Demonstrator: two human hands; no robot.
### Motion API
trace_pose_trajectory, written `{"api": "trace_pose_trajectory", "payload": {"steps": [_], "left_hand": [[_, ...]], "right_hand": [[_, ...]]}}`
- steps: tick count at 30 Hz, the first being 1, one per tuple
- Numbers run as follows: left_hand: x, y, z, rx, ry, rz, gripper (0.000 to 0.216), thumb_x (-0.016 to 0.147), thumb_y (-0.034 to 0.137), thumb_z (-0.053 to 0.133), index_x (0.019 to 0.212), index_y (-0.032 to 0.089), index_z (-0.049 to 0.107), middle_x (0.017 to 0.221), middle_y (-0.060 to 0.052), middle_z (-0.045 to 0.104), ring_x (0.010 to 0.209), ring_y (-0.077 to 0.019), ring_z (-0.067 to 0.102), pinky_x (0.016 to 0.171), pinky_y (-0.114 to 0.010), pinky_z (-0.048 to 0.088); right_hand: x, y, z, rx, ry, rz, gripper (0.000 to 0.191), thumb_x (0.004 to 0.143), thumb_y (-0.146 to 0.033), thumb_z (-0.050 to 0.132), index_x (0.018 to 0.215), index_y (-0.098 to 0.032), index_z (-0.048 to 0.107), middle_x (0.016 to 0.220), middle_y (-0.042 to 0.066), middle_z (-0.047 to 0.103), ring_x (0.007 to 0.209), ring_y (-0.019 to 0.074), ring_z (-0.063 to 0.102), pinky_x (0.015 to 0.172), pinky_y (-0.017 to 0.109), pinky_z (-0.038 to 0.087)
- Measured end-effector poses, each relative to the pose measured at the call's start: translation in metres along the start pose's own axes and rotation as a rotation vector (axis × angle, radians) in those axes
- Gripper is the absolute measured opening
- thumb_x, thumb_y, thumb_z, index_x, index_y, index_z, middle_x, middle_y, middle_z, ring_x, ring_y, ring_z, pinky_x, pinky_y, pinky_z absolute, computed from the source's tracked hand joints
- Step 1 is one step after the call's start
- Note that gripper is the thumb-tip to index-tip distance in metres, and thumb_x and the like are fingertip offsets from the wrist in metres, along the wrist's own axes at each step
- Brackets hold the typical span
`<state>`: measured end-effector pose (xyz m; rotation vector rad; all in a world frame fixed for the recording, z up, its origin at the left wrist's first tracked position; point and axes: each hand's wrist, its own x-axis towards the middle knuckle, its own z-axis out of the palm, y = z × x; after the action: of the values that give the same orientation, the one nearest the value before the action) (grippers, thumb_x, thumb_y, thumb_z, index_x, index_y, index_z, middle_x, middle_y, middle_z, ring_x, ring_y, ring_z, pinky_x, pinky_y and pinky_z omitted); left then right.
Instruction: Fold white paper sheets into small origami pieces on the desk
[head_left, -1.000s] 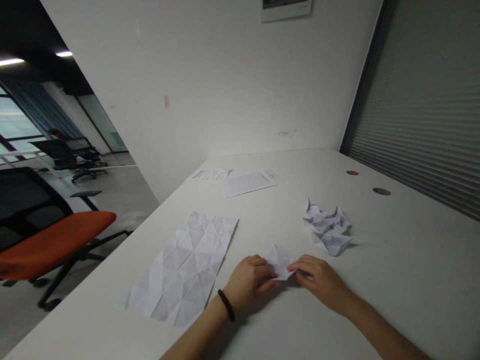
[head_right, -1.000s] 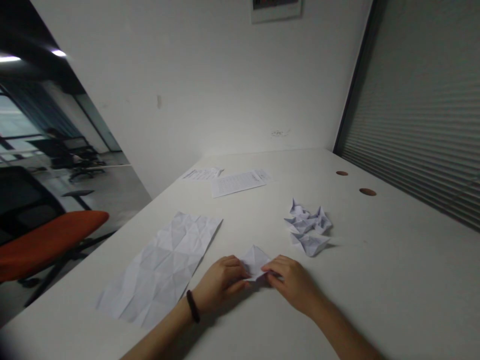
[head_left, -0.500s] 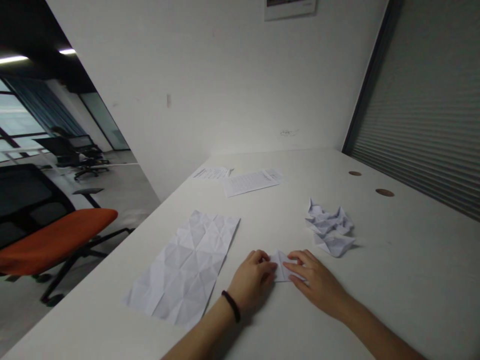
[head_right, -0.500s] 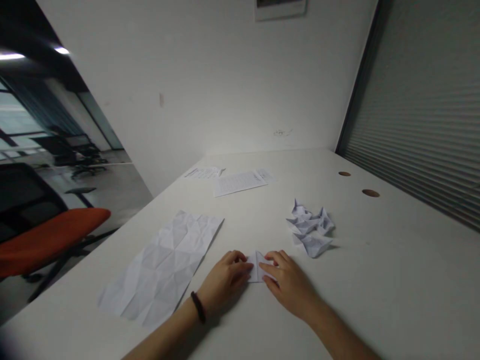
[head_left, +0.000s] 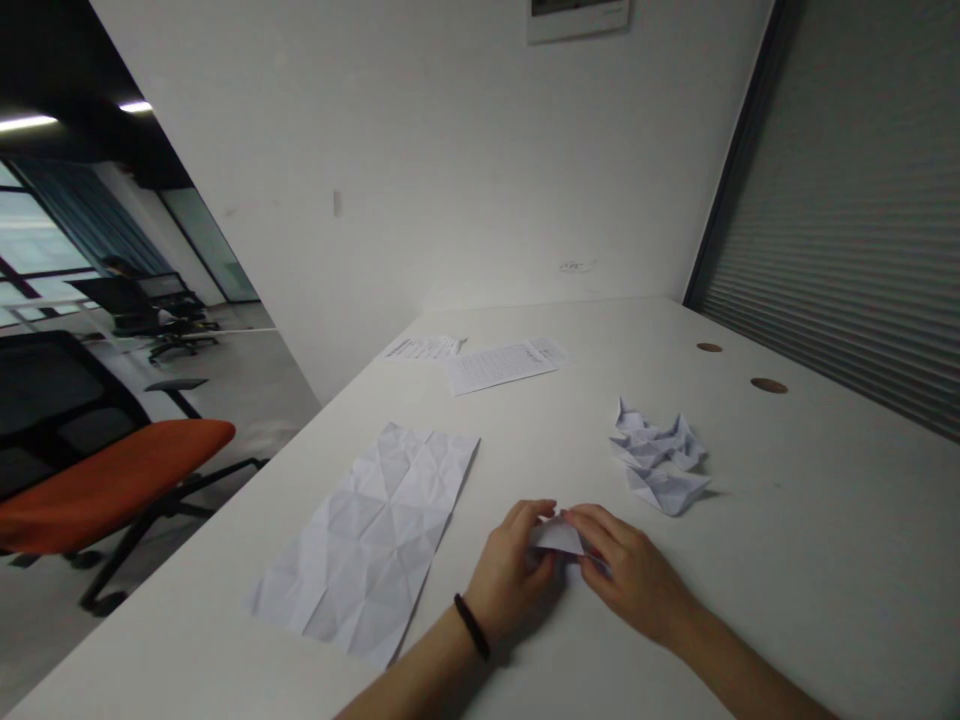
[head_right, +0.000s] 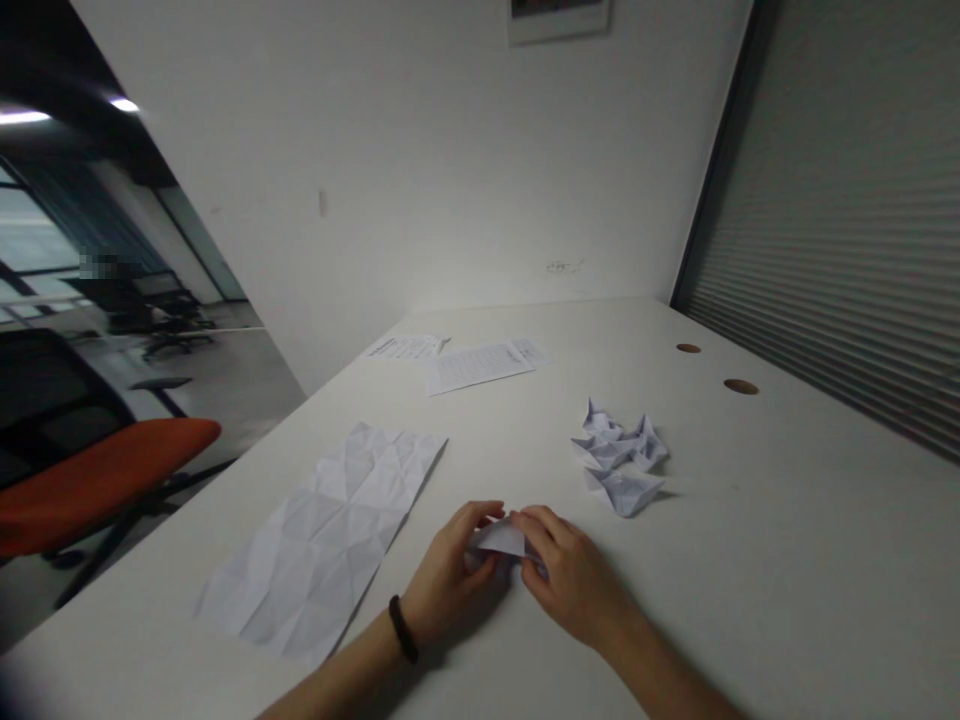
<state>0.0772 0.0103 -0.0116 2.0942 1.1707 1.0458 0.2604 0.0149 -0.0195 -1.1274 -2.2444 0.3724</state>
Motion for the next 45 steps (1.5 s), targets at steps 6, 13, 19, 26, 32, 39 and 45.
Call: {"api": "trace_pose_trajectory", "payload": {"steps": [6,13,19,26,32,39,45], "left_hand": [[-0.001,0.009,0.002,-0.024,0.11,0.175,0.043,0.076,0.002,0.044,0.114,0.021,0.045,0.106,-0.007,0.055,0.093,-0.0167,0.055,0.08,-0.031,0.048],[0.005,-0.007,-0.006,0.316,-0.155,0.284,0.028,0.084,0.01,0.046,0.103,0.022,0.061,0.101,-0.005,0.064,0.093,-0.0179,0.057,0.084,-0.033,0.048],[-0.005,-0.008,-0.013,0.439,-0.407,0.22,0.048,0.079,0.021,0.056,0.125,0.014,0.045,0.132,-0.011,0.044,0.122,-0.0233,0.038,0.102,-0.036,0.034],[-0.011,-0.002,-0.01,0.528,-0.474,0.212,0.062,0.084,0.04,0.05,0.133,0.008,0.03,0.139,-0.017,0.031,0.128,-0.0279,0.027,0.104,-0.043,0.028],[-0.001,-0.002,-0.012,0.441,-0.27,0.073,0.021,0.08,0.016,0.055,0.099,0.018,0.063,0.108,-0.006,0.061,0.099,-0.0202,0.055,0.086,-0.03,0.046],[0.005,-0.007,-0.01,0.322,-0.145,-0.074,0.017,0.082,0.019,0.053,0.072,0.017,0.067,0.076,-0.004,0.061,0.066,-0.0145,0.058,0.064,-0.024,0.046],[0.004,-0.011,0.005,0.227,-0.073,-0.122,0.042,0.073,0.001,0.048,0.11,0.02,0.057,0.099,-0.006,0.058,0.083,-0.0165,0.058,0.076,-0.027,0.047]], "right_hand": [[0.001,0.0,0.002,0.169,0.139,-0.003,0.047,0.07,-0.001,0.035,0.11,-0.021,0.05,0.108,0.007,0.057,0.105,0.019,0.052,0.091,0.036,0.044],[0.002,0.012,0.002,0.084,-0.055,0.049,0.044,0.065,0.001,0.039,0.097,-0.019,0.061,0.111,0.008,0.058,0.108,0.0198,0.05,0.096,0.039,0.039],[-0.007,0.017,-0.015,-0.121,-0.27,-0.04,0.04,0.083,-0.024,0.05,0.123,-0.026,0.05,0.135,0.005,0.043,0.125,0.0232,0.033,0.103,0.043,0.03],[-0.012,0.02,-0.008,-0.146,-0.335,-0.038,0.058,0.086,-0.037,0.047,0.137,-0.02,0.025,0.145,0.007,0.024,0.132,0.0235,0.019,0.106,0.045,0.024],[0.0,0.017,-0.009,-0.008,-0.132,-0.075,0.024,0.084,-0.032,0.052,0.103,-0.023,0.064,0.112,0.01,0.059,0.106,0.023,0.049,0.09,0.04,0.041],[0.004,0.01,-0.001,0.164,-0.037,0.143,0.021,0.085,-0.025,0.047,0.071,-0.019,0.061,0.071,0.001,0.057,0.068,0.0148,0.055,0.064,0.026,0.044],[0.006,0.011,0.008,0.113,-0.018,0.239,0.027,0.079,-0.013,0.049,0.103,-0.019,0.061,0.088,0.005,0.054,0.078,0.0169,0.055,0.073,0.029,0.046]]}}
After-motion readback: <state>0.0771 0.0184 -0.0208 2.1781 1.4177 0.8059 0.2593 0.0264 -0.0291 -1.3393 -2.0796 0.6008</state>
